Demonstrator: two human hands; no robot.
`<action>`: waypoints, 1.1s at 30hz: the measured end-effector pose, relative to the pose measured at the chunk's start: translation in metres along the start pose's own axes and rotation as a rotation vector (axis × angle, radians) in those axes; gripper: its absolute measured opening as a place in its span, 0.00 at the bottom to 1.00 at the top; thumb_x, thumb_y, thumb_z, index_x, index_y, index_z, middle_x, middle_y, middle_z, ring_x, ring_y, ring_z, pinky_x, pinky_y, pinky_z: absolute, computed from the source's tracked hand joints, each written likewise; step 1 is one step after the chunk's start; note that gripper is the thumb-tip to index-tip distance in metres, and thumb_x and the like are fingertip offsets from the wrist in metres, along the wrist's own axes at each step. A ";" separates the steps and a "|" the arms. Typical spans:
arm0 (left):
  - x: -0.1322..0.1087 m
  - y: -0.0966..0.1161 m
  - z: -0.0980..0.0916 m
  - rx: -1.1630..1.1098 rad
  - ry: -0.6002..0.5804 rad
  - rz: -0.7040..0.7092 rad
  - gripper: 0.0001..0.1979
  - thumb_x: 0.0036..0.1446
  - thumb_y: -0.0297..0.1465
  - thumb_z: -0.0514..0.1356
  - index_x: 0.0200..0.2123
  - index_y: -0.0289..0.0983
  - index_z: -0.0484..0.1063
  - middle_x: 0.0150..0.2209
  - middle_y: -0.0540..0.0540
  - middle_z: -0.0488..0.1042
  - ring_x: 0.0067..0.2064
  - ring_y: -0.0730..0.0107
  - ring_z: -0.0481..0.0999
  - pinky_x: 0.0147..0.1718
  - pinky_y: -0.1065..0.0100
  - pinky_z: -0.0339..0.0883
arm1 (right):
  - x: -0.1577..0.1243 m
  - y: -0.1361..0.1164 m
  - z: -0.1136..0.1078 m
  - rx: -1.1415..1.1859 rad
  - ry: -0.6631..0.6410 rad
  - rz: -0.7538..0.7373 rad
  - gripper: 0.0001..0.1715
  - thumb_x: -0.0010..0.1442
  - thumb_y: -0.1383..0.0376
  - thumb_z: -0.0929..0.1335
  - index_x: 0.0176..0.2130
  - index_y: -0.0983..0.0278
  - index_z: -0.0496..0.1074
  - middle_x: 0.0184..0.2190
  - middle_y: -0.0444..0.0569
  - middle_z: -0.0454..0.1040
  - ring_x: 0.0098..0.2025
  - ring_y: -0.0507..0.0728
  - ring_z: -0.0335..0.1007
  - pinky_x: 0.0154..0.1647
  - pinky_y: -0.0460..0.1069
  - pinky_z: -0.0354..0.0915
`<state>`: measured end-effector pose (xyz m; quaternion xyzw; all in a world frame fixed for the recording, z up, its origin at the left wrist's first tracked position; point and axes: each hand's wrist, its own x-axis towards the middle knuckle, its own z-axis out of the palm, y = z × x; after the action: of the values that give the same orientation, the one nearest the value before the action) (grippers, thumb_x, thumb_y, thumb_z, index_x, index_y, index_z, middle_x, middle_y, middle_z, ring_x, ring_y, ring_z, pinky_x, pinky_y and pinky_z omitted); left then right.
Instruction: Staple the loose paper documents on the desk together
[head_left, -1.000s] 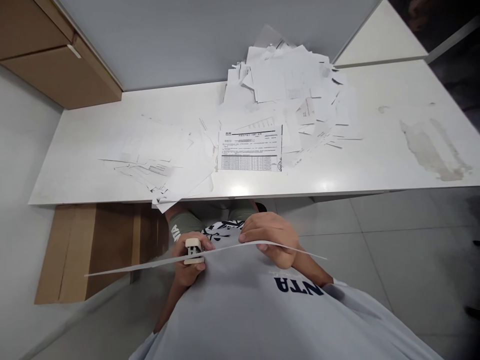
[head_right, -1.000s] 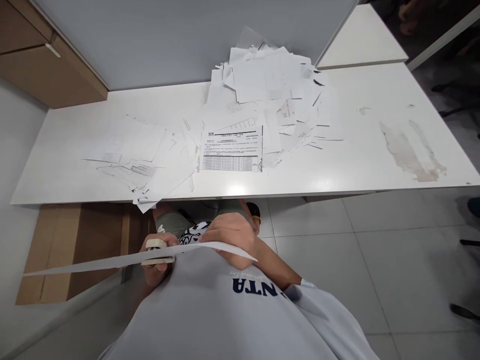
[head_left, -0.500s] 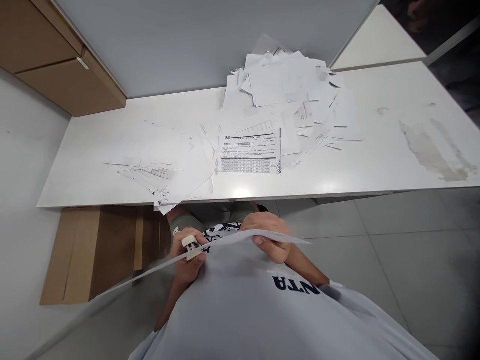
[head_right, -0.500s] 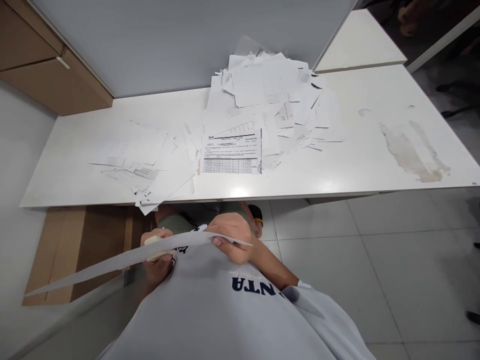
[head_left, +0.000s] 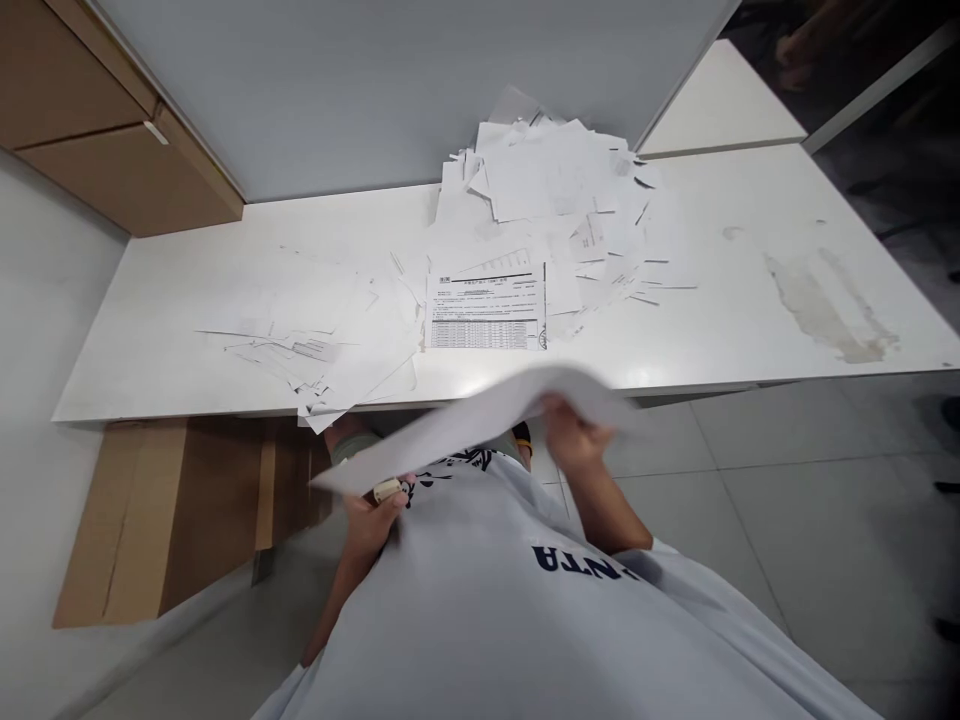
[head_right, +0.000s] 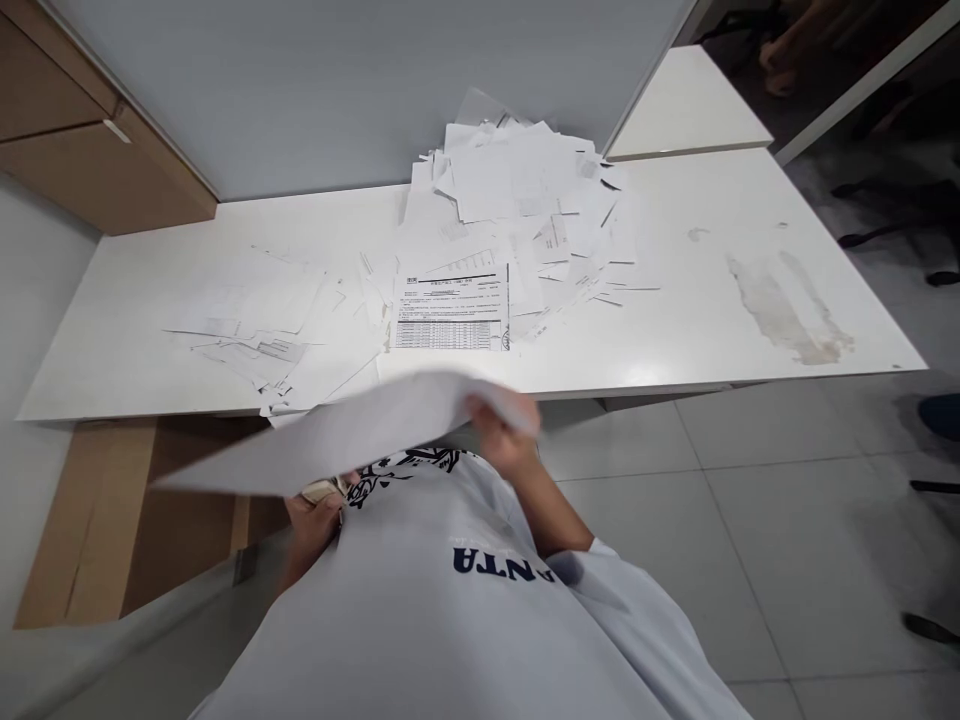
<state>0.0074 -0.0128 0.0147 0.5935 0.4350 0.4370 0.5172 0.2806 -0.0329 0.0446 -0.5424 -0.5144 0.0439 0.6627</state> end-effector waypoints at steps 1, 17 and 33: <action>0.000 0.001 -0.001 0.013 -0.031 -0.029 0.17 0.47 0.43 0.68 0.35 0.38 0.74 0.29 0.47 0.77 0.30 0.64 0.76 0.30 0.63 0.72 | 0.020 0.017 -0.004 -0.082 0.123 0.093 0.14 0.64 0.59 0.66 0.31 0.63 0.76 0.28 0.48 0.78 0.34 0.58 0.78 0.28 0.50 0.75; -0.039 -0.028 -0.047 0.254 0.335 -0.189 0.20 0.48 0.44 0.67 0.38 0.36 0.73 0.33 0.44 0.80 0.32 0.63 0.80 0.32 0.65 0.74 | 0.212 0.149 -0.014 -0.731 0.336 0.424 0.29 0.68 0.57 0.59 0.51 0.83 0.68 0.63 0.83 0.54 0.66 0.63 0.58 0.54 0.54 0.65; -0.024 -0.043 -0.048 0.284 0.342 -0.185 0.19 0.44 0.40 0.66 0.39 0.37 0.75 0.34 0.45 0.79 0.36 0.62 0.78 0.39 0.64 0.72 | 0.123 0.080 0.300 -0.695 -0.956 0.173 0.26 0.68 0.56 0.60 0.55 0.72 0.69 0.58 0.64 0.67 0.61 0.67 0.58 0.59 0.57 0.58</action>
<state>-0.0472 -0.0213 -0.0258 0.5353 0.6260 0.4161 0.3853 0.1590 0.2775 0.0264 -0.6876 -0.6938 0.1660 0.1353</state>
